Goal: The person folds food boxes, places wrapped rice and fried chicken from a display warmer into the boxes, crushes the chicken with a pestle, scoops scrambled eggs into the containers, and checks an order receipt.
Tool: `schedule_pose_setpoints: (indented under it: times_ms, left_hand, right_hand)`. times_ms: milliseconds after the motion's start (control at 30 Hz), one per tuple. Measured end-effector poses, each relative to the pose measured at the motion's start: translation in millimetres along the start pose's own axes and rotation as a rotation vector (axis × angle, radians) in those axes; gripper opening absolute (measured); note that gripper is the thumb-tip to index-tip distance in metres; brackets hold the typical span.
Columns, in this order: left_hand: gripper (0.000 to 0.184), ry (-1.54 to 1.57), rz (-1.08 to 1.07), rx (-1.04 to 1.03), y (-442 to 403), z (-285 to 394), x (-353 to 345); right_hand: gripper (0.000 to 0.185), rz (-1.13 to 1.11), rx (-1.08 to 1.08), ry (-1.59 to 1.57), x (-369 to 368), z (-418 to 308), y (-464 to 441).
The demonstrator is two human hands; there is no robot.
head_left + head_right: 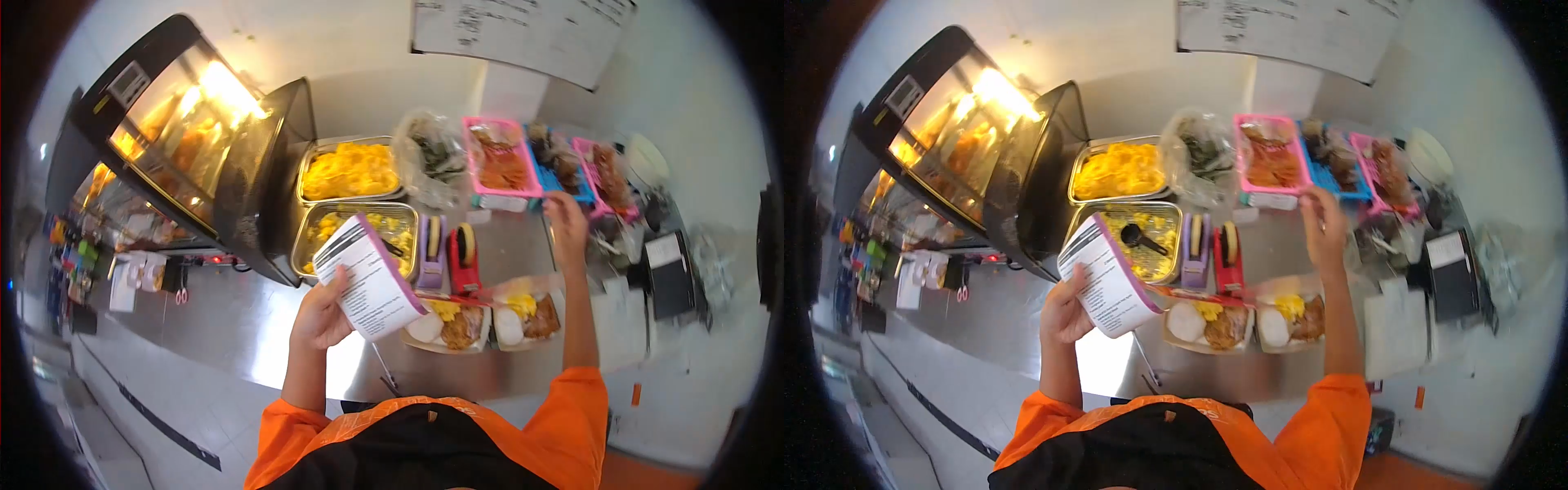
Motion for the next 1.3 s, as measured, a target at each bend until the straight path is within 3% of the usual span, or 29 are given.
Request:
schedule_pose_setpoints:
  times_ms: [133, 233, 333, 433, 533, 733, 833, 967, 1067, 1100, 1200, 1267, 1300]
  left_hand:
    - [0.043, 0.02, -0.029, 0.003, -21, 29, -2]
    - [0.047, 0.063, -0.03, 0.049, -31, 48, 7]
    - [0.051, 0.11, -0.102, -0.019, -34, 69, 3]
    - [0.051, 0.162, -0.094, -0.072, -33, 79, 20]
    - [0.053, 0.183, -0.036, -0.111, -34, 85, 41]
    - [0.052, 0.202, -0.051, -0.123, -35, 85, 50]
    - [0.05, 0.134, -0.105, -0.087, -30, 86, 39]
    - [0.051, 0.169, -0.126, -0.074, -29, 79, 35]
    - [0.051, 0.147, -0.159, -0.074, -27, 75, 29]
    - [0.051, 0.141, -0.163, -0.073, -26, 74, 28]
    - [0.05, 0.128, -0.176, -0.071, -22, 73, 22]
    - [0.049, 0.134, -0.195, -0.067, -20, 75, 18]
    - [0.049, 0.128, -0.176, -0.071, -19, 76, 19]
  right_hand:
    - [0.02, -0.542, 0.298, 0.391, -158, 56, -61]
    - [0.022, -0.786, 0.32, 0.651, -248, 102, -78]
    - [0.025, -0.905, 0.353, 0.822, -329, 192, -89]
    - [0.029, -0.782, 0.557, 0.962, -364, 188, -89]
    - [0.032, -0.78, 0.429, 1.099, -372, 208, -91]
    - [0.027, -0.753, 0.389, 0.997, -359, 213, -107]
    - [0.017, -0.363, 0.435, 0.667, -324, 190, -113]
    - [0.016, -0.49, 0.31, 0.815, -299, 157, -132]
    - [0.018, -0.431, 0.047, 0.489, -285, 165, -144]
    - [0.024, -0.541, -0.274, 0.271, -290, 195, -142]
    - [0.027, -0.559, 0.036, 0.408, -319, 255, -146]
    - [0.033, -0.876, -0.327, 0.241, -327, 213, -105]
    - [0.033, -0.855, -0.297, 0.188, -340, 223, -94]
Point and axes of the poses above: each hand's wrist, its own y-axis away from the middle knuckle, its own x-axis out of the back of the hand, z = x × y, the point moved 7 cm from there along -y, towards the middle knuckle, and after that the axes turned 10 degrees about y, right-handed, at the moved point
